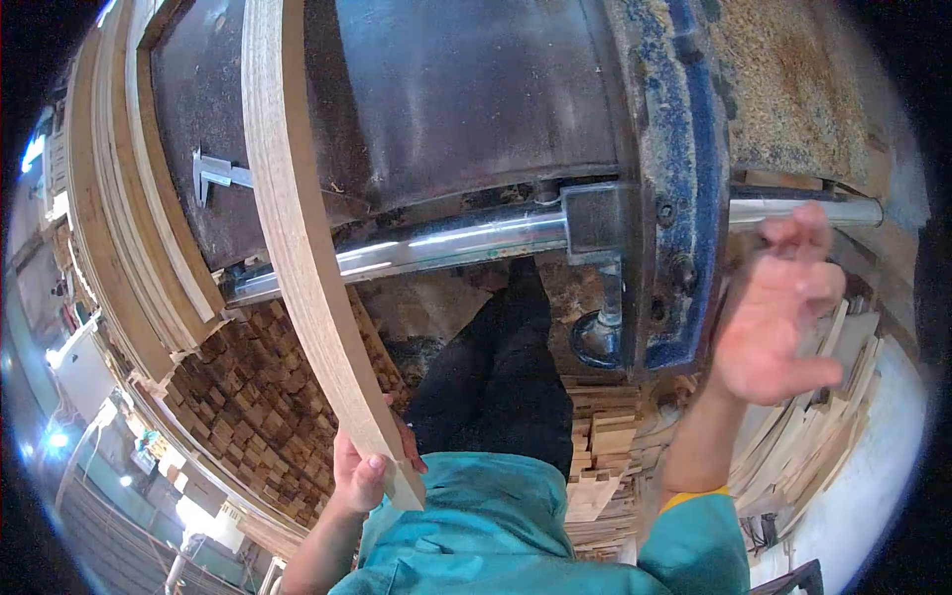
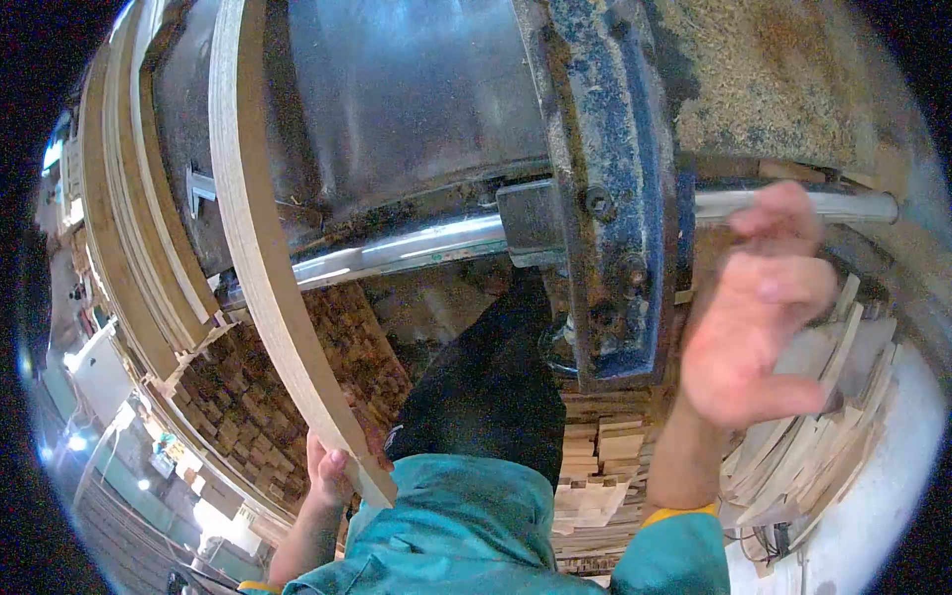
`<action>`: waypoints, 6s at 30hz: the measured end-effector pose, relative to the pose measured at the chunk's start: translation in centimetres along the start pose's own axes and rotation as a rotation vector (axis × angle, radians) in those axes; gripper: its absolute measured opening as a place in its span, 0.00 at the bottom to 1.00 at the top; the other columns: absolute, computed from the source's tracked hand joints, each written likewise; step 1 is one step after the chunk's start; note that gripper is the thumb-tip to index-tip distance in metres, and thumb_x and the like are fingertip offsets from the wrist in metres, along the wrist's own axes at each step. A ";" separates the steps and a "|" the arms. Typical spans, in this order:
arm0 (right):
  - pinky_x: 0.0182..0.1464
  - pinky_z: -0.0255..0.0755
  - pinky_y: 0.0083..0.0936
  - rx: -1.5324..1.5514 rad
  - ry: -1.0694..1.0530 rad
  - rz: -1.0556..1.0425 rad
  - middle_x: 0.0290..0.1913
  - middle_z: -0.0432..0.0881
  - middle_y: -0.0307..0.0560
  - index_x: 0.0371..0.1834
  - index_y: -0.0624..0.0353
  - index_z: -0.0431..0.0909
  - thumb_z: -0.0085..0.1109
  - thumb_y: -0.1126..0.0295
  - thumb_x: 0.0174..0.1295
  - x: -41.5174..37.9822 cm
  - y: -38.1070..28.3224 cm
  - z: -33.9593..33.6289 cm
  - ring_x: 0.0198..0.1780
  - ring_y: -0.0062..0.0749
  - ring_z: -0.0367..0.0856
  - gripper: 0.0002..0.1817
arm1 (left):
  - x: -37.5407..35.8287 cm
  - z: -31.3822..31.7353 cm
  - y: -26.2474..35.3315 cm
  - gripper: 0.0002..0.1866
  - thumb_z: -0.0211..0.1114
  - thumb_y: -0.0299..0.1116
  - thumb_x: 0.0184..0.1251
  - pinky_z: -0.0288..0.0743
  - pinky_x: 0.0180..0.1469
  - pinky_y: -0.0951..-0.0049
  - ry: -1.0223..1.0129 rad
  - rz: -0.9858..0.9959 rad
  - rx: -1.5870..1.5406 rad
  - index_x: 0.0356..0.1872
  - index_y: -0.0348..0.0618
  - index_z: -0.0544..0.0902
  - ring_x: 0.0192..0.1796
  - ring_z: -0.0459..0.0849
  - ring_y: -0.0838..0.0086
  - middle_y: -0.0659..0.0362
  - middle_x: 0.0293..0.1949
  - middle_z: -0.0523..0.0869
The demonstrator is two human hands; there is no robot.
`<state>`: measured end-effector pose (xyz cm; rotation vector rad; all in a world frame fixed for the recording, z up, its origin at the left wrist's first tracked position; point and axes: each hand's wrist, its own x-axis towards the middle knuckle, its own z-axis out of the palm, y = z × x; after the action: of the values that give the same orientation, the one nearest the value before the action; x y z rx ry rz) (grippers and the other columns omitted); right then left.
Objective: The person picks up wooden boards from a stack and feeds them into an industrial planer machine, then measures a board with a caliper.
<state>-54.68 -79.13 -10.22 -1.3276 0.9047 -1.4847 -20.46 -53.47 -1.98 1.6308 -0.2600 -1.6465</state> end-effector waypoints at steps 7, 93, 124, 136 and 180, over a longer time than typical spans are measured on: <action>0.65 0.59 0.40 0.057 0.003 -0.039 0.65 0.72 0.64 0.50 0.48 0.73 0.27 0.13 0.66 -0.7 1.1 1.7 0.56 0.42 0.69 0.47 | 0.2 0.0 0.2 0.45 0.70 0.55 0.68 0.90 0.36 0.58 -0.033 -0.016 0.031 0.76 0.35 0.62 0.35 0.88 0.61 0.45 0.38 0.83; 0.48 0.72 0.33 -0.098 0.386 0.875 0.42 0.80 0.38 0.54 0.57 0.80 0.45 0.48 0.86 -16.3 15.4 -11.1 0.43 0.32 0.76 0.23 | 0.1 1.8 -0.1 0.44 0.67 0.53 0.76 0.91 0.44 0.55 -0.081 -0.018 -0.047 0.80 0.37 0.56 0.40 0.89 0.60 0.43 0.42 0.85; 0.40 0.75 0.29 0.414 0.413 1.180 0.37 0.81 0.36 0.58 0.55 0.83 0.46 0.50 0.86 -11.5 11.5 -3.1 0.37 0.29 0.79 0.22 | -1.8 2.5 2.2 0.25 0.73 0.47 0.69 0.74 0.39 0.66 -0.719 -0.190 -0.937 0.60 0.47 0.78 0.36 0.78 0.68 0.59 0.36 0.80; 0.52 0.75 0.30 0.081 0.568 1.131 0.54 0.83 0.42 0.69 0.60 0.79 0.52 0.51 0.84 -17.9 5.6 -9.8 0.52 0.33 0.81 0.25 | 4.2 7.1 3.9 0.45 0.59 0.43 0.86 0.83 0.64 0.59 -0.434 0.213 0.192 0.90 0.51 0.39 0.59 0.86 0.67 0.52 0.60 0.83; 0.66 0.64 0.53 -0.882 -0.074 -0.056 0.58 0.74 0.57 0.61 0.59 0.78 0.48 0.54 0.81 -3.6 -7.4 6.3 0.60 0.56 0.72 0.21 | 10.0 15.8 5.8 0.77 0.82 0.61 0.45 0.60 0.79 0.47 -0.264 0.955 1.360 0.79 0.11 0.44 0.73 0.66 0.39 0.29 0.70 0.66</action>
<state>-49.69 -73.08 -3.44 -2.0174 1.5756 -1.0758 -31.35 -69.69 -3.43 1.5811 -2.2491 -0.8078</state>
